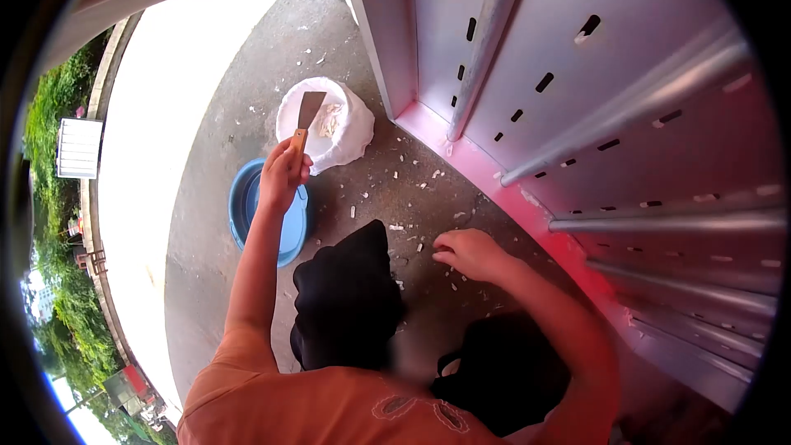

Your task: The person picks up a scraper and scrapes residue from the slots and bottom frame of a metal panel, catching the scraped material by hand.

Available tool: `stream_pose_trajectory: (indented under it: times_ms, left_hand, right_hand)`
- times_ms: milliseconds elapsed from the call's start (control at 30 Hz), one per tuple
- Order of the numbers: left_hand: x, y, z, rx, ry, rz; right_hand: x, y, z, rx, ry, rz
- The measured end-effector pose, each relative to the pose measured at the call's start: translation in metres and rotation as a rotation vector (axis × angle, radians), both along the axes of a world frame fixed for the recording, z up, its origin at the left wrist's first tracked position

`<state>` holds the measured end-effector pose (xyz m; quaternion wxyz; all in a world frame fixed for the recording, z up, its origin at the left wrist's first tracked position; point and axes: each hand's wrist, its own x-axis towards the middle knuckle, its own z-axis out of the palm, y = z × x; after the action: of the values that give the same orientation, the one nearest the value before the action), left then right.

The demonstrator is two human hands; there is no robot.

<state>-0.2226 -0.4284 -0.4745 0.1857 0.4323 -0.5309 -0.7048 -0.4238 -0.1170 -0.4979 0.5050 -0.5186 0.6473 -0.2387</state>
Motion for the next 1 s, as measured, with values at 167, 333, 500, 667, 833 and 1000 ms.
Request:
stream_pose_trajectory:
  times_ms: [167, 333, 500, 667, 833, 1000]
  left_hand:
    - [-0.012, 0.084, -0.010, 0.146, 0.414, -0.205]
    - [-0.029, 0.106, 0.002, 0.112, 0.258, -0.350]
    - [-0.030, 0.048, 0.014, -0.331, 0.064, -0.351]
    - [-0.064, 0.032, -0.003, -0.317, 0.139, -0.395]
    - [-0.044, 0.006, -0.050, -1.402, -0.718, -0.289]
    - [-0.043, -0.007, -0.090, -1.268, -1.101, -0.615]
  right_hand:
    - [0.046, -0.085, -0.012, -0.386, -0.573, -0.555]
    - [0.065, -0.122, 0.011, -0.261, -0.962, -0.749]
    - [0.030, -0.101, 0.013, -0.116, -0.667, -0.511]
    - [0.019, -0.073, 0.029, -0.078, -0.490, -0.416]
    - [-0.018, -0.043, 0.046, -0.600, -0.576, -0.813]
    - [-0.050, -0.043, 0.057, -0.736, -0.613, -1.109]
